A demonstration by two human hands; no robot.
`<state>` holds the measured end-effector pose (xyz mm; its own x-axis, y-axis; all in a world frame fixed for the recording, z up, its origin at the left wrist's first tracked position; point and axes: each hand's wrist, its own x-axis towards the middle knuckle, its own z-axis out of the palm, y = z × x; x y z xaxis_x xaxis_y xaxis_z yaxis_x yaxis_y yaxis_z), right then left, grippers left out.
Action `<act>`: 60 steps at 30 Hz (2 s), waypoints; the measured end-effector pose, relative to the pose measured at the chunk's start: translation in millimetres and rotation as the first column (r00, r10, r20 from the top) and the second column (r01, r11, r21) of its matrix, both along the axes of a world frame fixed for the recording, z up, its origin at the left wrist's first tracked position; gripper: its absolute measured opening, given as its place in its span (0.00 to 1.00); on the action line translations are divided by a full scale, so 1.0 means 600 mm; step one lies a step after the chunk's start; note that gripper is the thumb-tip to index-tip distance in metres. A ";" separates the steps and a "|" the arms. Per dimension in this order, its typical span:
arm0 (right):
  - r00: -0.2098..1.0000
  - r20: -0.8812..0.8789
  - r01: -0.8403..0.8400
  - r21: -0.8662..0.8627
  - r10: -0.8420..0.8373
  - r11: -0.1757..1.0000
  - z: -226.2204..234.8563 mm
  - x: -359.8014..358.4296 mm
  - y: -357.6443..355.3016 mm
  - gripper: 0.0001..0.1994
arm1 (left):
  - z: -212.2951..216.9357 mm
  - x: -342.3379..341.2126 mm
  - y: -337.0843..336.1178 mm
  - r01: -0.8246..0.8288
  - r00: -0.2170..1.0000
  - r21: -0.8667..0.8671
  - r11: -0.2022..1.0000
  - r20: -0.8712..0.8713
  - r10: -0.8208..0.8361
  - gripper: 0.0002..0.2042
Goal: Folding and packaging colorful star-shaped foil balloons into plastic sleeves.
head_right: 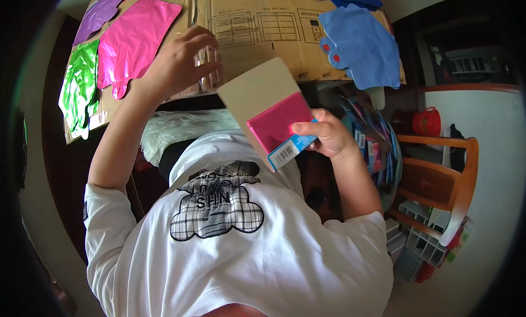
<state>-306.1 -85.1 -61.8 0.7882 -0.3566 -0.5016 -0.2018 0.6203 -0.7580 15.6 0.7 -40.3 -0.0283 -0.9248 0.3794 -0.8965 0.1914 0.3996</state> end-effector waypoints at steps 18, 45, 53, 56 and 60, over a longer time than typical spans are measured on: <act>0.988 -0.074 -0.117 0.191 0.133 0.975 -0.021 0.066 -0.040 0.10 | -0.025 0.011 -0.055 0.196 0.892 0.014 0.980 0.413 -0.185 0.08; 0.979 -0.088 0.171 -0.150 -0.186 0.974 -0.001 0.096 0.014 0.08 | -0.012 0.000 -0.036 0.148 0.909 0.117 0.982 0.375 -0.181 0.04; 0.962 -0.131 0.212 -0.199 -0.241 0.957 -0.017 0.101 0.041 0.09 | -0.025 0.004 -0.048 0.167 0.875 0.079 0.983 0.447 -0.185 0.03; 0.966 -0.093 0.233 -0.104 -0.243 0.967 -0.019 0.105 0.053 0.08 | -0.016 0.004 -0.058 0.128 0.921 0.126 0.984 0.352 -0.165 0.02; 0.953 -0.022 0.298 -0.086 -0.301 0.951 -0.012 0.105 0.070 0.07 | -0.021 0.002 -0.062 0.126 0.910 0.121 0.985 0.382 -0.163 0.02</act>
<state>-243.1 -43.0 -69.1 0.6218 -0.6135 -0.4868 -0.0434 0.5936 -0.8036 16.8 -36.6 -52.6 -0.2920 -0.9296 0.2249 -0.9496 0.3098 0.0473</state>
